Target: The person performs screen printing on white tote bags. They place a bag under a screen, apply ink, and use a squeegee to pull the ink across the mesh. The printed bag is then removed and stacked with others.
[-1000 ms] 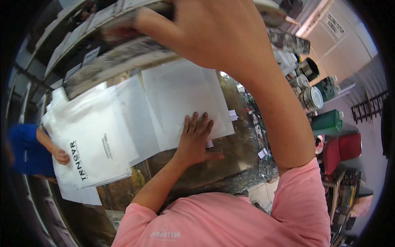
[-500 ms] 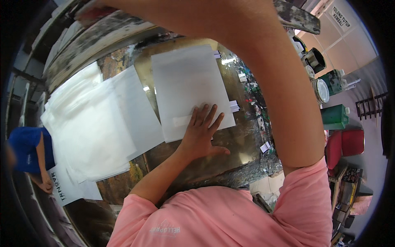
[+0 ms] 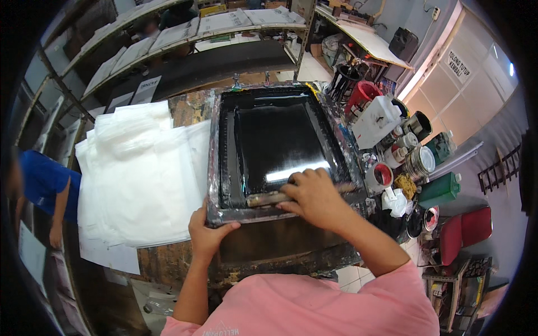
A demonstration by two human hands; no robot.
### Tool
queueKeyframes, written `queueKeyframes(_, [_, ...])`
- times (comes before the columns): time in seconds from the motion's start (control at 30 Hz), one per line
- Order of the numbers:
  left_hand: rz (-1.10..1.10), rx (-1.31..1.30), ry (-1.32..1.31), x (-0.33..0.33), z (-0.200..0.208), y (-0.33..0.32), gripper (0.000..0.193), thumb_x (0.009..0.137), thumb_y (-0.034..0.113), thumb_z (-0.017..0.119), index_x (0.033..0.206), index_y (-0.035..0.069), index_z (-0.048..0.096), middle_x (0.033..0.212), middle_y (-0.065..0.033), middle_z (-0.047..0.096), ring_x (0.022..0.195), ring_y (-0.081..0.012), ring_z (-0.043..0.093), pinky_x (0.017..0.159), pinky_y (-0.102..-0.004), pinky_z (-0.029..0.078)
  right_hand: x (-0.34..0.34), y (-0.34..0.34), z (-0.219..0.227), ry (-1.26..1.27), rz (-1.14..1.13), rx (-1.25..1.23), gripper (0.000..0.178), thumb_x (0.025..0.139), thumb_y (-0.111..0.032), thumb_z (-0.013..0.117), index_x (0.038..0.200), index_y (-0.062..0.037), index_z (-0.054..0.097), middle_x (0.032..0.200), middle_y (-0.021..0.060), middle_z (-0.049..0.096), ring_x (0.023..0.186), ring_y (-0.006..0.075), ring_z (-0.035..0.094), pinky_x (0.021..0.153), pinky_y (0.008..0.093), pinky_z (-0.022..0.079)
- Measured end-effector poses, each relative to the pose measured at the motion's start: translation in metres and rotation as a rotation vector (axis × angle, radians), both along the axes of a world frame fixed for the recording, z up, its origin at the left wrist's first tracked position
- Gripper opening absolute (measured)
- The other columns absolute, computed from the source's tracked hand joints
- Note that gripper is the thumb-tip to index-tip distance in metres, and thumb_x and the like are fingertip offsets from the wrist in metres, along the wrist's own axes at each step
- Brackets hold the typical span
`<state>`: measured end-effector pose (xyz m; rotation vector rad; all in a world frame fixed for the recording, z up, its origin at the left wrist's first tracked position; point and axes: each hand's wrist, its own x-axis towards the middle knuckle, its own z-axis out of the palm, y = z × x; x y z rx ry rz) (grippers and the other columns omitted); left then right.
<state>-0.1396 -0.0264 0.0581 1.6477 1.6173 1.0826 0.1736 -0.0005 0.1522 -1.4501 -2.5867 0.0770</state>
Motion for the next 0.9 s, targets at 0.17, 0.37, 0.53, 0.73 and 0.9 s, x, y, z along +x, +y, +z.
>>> queueKeyframes(0.17, [0.029,0.118,0.557,-0.007,-0.052,-0.008,0.115,0.048,0.07,0.096,0.141,0.006,0.072,0.099,-0.0049,0.058,0.102,-0.0271,0.053,0.097,-0.0435,0.033,-0.01,-0.02,-0.065,0.096,-0.054,-0.082,0.045,0.092,-0.043,0.079,0.123,-0.0111,0.075,0.112,0.0094,0.071,0.1,0.0315,0.067,0.088,0.0457,0.056])
queueKeyframes(0.37, [-0.01,0.11,0.562,-0.011,-0.054,-0.007,0.114,0.049,0.071,0.095,0.139,0.004,0.072,0.102,-0.0055,0.058,0.102,-0.0265,0.051,0.098,-0.0438,0.033,-0.005,0.057,-0.106,0.186,-0.029,0.141,0.049,0.085,-0.037,0.085,0.123,-0.0096,0.072,0.109,0.0099,0.068,0.098,0.0314,0.066,0.08,0.0443,0.059])
queueKeyframes(0.53, [-0.013,0.076,0.588,-0.012,-0.051,-0.008,0.119,0.052,0.077,0.091,0.143,0.004,0.07,0.099,-0.0047,0.054,0.099,-0.026,0.05,0.096,-0.045,0.032,-0.004,0.191,-0.121,0.128,-0.052,0.183,0.041,0.091,-0.045,0.079,0.118,-0.0138,0.072,0.105,0.0086,0.067,0.098,0.0321,0.067,0.078,0.0464,0.058])
queueKeyframes(0.73, [-0.015,0.144,0.498,-0.018,-0.057,-0.009,0.126,0.052,0.081,0.088,0.148,0.002,0.065,0.097,-0.0047,0.057,0.096,-0.0256,0.051,0.096,-0.0452,0.034,0.012,0.314,-0.075,0.034,0.035,-0.002,0.052,0.1,-0.064,0.064,0.109,-0.0137,0.074,0.1,0.015,0.075,0.099,0.0383,0.073,0.082,0.0535,0.057])
queueKeyframes(0.9, [-0.039,0.102,0.37,-0.018,-0.061,-0.012,0.126,0.056,0.076,0.089,0.149,-0.005,0.061,0.091,-0.0048,0.058,0.092,-0.0261,0.051,0.095,-0.0444,0.037,0.016,0.337,-0.078,0.103,0.031,0.066,0.057,0.1,-0.068,0.059,0.108,-0.0141,0.076,0.101,0.0161,0.077,0.099,0.04,0.074,0.084,0.0553,0.056])
